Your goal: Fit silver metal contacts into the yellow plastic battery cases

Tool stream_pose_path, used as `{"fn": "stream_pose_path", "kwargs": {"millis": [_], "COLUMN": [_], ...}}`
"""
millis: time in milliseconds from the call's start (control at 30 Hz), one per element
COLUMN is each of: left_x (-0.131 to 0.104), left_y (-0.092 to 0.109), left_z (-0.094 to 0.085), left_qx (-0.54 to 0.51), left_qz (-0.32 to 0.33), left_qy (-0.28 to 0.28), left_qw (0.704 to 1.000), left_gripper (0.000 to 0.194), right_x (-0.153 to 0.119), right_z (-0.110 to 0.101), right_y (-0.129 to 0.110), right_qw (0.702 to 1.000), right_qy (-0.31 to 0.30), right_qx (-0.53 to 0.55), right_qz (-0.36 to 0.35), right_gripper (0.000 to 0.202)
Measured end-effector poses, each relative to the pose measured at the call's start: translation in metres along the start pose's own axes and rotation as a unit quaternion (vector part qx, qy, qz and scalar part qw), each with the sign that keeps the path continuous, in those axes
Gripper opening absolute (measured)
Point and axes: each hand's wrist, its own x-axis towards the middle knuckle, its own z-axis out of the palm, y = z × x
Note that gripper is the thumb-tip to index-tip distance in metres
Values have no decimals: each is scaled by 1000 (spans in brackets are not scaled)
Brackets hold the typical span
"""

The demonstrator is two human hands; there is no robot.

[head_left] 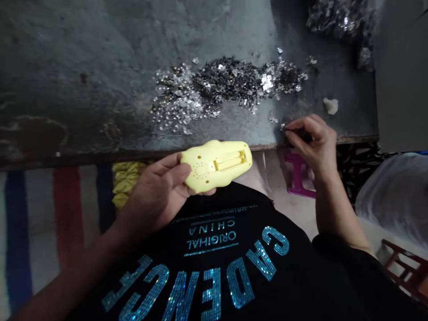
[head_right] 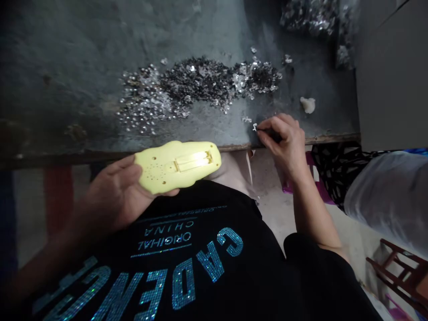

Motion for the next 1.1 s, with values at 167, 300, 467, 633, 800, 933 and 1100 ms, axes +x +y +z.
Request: {"fn": "stream_pose_path", "kwargs": {"millis": [167,300,467,633,800,933,1100], "left_x": [-7,-10,-14,-19,-19,-19,-20], "left_y": [-6,-10,-13,-12,-13,-14,-11], "left_z": [-6,-13,-17,-18,-18,-17,-12], "left_qx": [-30,-35,-48,-35,-37,-12,-19], "left_qz": [14,30,31,28,17,22,13], "left_qy": [-96,-131,-135,-139,-153,-135,-122], "left_qw": [995,990,989,989,987,991,992], "left_gripper": [19,13,16,19,18,24,24], "right_x": [-15,-17,-13,-10,-9,-10,-14], "right_z": [2,9,14,13,13,13,12], "right_y": [-54,-82,-92,-98,-103,-105,-107], "right_qw": [992,988,983,978,977,972,970], "right_qy": [-22,-33,-28,-30,-34,-33,-29], "right_qx": [106,96,33,-14,-15,-55,-82], "right_qz": [-59,-120,-180,-207,-212,-228,-227], "right_gripper": [6,18,28,24,26,28,30]}}
